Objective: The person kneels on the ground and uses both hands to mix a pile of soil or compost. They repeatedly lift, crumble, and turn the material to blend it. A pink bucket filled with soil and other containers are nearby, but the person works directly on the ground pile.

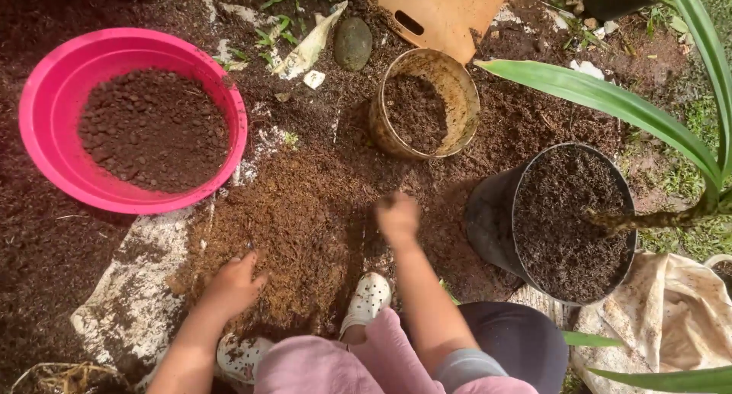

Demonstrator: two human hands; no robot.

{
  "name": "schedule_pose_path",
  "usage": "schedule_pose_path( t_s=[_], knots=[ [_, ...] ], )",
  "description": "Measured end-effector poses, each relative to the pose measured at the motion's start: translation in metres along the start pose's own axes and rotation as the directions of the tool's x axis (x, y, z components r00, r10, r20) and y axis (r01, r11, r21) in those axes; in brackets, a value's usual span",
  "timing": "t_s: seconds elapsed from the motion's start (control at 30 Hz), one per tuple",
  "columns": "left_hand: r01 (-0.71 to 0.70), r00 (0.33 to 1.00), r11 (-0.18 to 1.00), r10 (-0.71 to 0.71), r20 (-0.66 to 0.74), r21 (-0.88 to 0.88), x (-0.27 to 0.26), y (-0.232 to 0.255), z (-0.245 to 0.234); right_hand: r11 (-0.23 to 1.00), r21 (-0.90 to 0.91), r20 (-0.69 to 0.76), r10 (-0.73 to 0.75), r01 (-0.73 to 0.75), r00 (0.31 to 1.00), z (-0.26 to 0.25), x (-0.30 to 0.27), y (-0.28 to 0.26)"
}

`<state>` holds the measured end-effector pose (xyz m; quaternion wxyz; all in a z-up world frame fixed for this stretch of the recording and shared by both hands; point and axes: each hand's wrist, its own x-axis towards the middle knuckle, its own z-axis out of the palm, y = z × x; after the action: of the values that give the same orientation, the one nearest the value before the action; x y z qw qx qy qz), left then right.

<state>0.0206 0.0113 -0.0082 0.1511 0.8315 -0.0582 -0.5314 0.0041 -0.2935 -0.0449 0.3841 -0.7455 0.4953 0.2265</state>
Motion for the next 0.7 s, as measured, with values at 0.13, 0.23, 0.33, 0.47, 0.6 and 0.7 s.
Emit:
schedule_pose_path(
  t_s=[0.13, 0.23, 0.33, 0.47, 0.6, 0.7],
  knots=[
    [0.058, 0.998, 0.998, -0.058, 0.024, -0.022, 0.006, 0.002, 0.001, 0.884, -0.447, -0.289, 0.000, -0.134, 0.957, -0.051, 0.086, 0.063],
    [0.076, 0.996, 0.997, -0.075, 0.050, -0.014, 0.023, -0.012, 0.010, 0.833, -0.545, -0.174, -0.007, -0.090, 0.985, -0.066, 0.163, 0.137],
    [0.084, 0.995, 0.996, -0.084, 0.054, 0.003, 0.034, -0.011, 0.008, 0.803, -0.591, -0.124, 0.013, -0.084, 0.992, -0.059, 0.202, 0.157],
    [0.190, 0.975, 0.982, -0.191, 0.110, 0.020, 0.034, 0.007, -0.001, 0.789, -0.579, -0.227, 0.082, -0.202, 0.971, -0.056, 0.215, 0.156],
    [0.216, 0.961, 0.967, -0.235, 0.146, 0.135, 0.064, -0.010, 0.010, 0.760, -0.640, -0.119, 0.050, -0.115, 0.992, -0.078, 0.230, 0.146],
    [0.218, 0.965, 0.969, -0.232, 0.121, 0.118, 0.067, -0.020, 0.011, 0.940, -0.332, -0.182, 0.018, -0.078, 0.983, -0.091, 0.237, 0.129]
  ],
)
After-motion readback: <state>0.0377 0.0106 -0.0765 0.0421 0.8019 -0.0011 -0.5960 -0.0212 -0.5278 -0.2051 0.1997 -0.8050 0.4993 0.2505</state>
